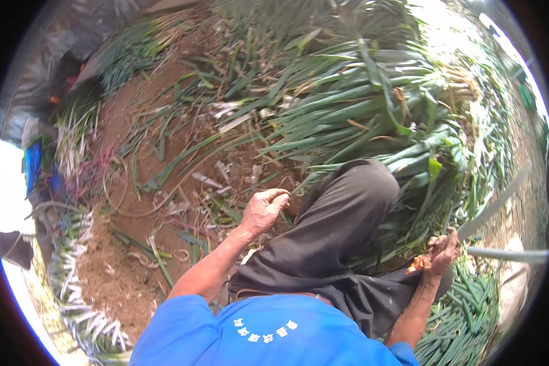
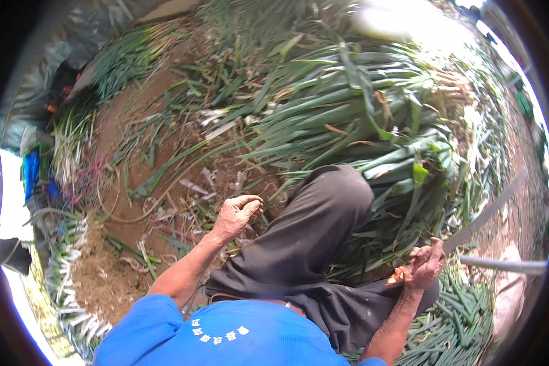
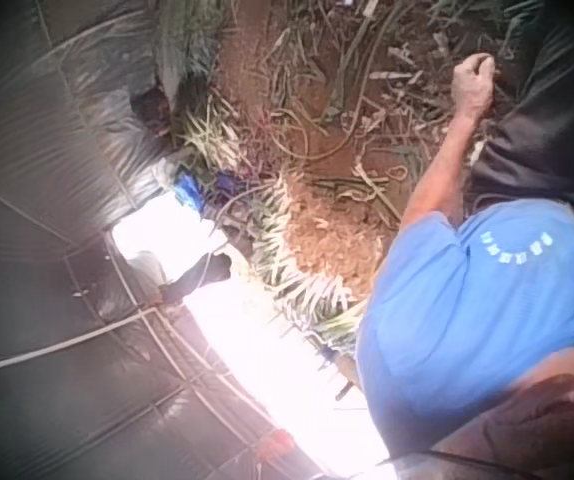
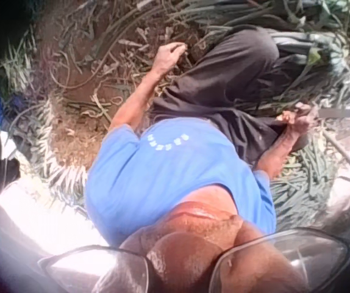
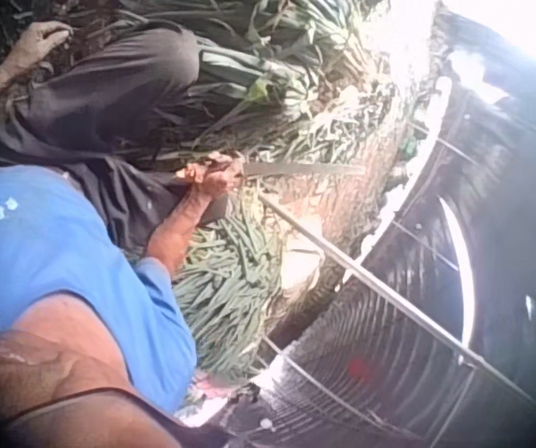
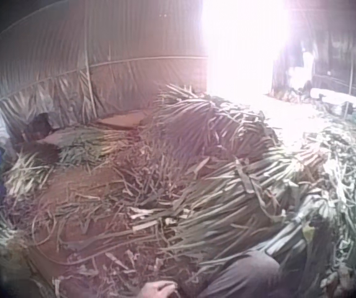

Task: The person sits on the ground and repeatedly picks up bunches of green leafy vegetables, trims the ends with a knife, and sets them aside. The person also ties some bunches with a red string.

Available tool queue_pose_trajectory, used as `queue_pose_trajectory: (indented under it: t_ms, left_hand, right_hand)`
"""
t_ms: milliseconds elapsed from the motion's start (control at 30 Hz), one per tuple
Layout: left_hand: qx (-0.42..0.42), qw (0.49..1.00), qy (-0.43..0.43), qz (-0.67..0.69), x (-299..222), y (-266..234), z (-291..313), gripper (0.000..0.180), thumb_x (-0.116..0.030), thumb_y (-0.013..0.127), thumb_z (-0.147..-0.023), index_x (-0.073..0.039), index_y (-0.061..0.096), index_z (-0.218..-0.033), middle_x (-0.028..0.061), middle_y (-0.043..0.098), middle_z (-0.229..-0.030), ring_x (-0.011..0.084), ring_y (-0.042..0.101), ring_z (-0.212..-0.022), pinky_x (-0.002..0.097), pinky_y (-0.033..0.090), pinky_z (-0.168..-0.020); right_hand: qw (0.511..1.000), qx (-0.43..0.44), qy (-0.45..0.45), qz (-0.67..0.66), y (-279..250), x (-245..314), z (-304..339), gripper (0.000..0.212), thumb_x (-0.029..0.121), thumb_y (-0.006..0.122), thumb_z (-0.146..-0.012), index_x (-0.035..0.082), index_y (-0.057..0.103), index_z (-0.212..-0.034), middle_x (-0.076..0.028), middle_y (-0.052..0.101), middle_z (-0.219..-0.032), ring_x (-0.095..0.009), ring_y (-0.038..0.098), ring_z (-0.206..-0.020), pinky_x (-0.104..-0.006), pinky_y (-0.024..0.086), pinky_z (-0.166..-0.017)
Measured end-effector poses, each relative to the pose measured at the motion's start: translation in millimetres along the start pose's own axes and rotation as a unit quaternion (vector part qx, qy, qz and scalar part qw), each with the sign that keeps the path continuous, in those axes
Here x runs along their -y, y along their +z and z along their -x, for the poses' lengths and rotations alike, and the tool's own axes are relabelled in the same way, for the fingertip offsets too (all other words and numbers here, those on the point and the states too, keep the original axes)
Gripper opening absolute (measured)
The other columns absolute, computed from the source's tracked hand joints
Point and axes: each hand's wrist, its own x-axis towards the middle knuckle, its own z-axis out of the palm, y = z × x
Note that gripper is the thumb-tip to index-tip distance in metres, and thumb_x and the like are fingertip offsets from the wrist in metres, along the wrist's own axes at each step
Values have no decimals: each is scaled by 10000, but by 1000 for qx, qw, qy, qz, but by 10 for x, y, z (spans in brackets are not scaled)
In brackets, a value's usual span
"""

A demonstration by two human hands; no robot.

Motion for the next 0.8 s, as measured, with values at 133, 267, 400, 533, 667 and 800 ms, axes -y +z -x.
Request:
queue_pose_trajectory:
  t_ms: [133,267,400,533,667,800]
  left_hand:
    - [-52,985,140,-82,-493,216,-158,184,-120,612,-995,26,702,-1062,59,714,-896,116,634,-786,281,522,-721]
    - [68,946,303,-99,-1514,748,-41,182,-101,669,-944,18,692,-1079,148,699,-1010,245,682,-946,344,535,-854]
    - [239,947,197,-83,-1648,1403,69,511,-197,687,-964,34,484,-1372,208,655,-1148,287,651,-1076,392,527,-908]
    - [179,971,117,110,-1550,1562,-62,219,-111,570,-1028,-24,546,-1227,-1,617,-811,60,558,-627,228,450,-542]
    - [117,965,8,235,-1795,1275,-234,143,-204,597,-1036,-64,610,-1062,-18,614,-762,32,498,-529,199,393,-457]
    - [51,970,42,236,-1923,946,-762,194,-242,568,-1048,-79,588,-946,-21,565,-716,27,442,-489,196,347,-409]
  right_hand:
    - [998,45,27,31,343,67,279,274,277,490,-1077,32,608,-1111,-16,541,-629,-128,546,-531,-276,462,-517]
    - [994,106,12,-30,859,306,282,289,249,493,-1074,-9,619,-1104,-93,663,-732,-163,642,-640,-288,503,-585]
    - [979,148,-7,-139,1806,516,130,293,231,500,-1073,-30,625,-1119,-91,676,-774,-150,652,-697,-284,512,-638]
    - [960,225,36,-160,2473,512,68,302,274,507,-1075,7,634,-1139,-58,657,-793,-99,617,-665,-263,514,-627]
    - [921,373,88,-68,2823,433,0,396,372,543,-1053,19,592,-1226,-52,650,-860,-112,620,-762,-271,512,-684]
    - [871,415,-171,201,2762,299,-127,565,355,537,-1026,-46,447,-1413,-253,665,-1104,-345,670,-1014,-413,500,-893]
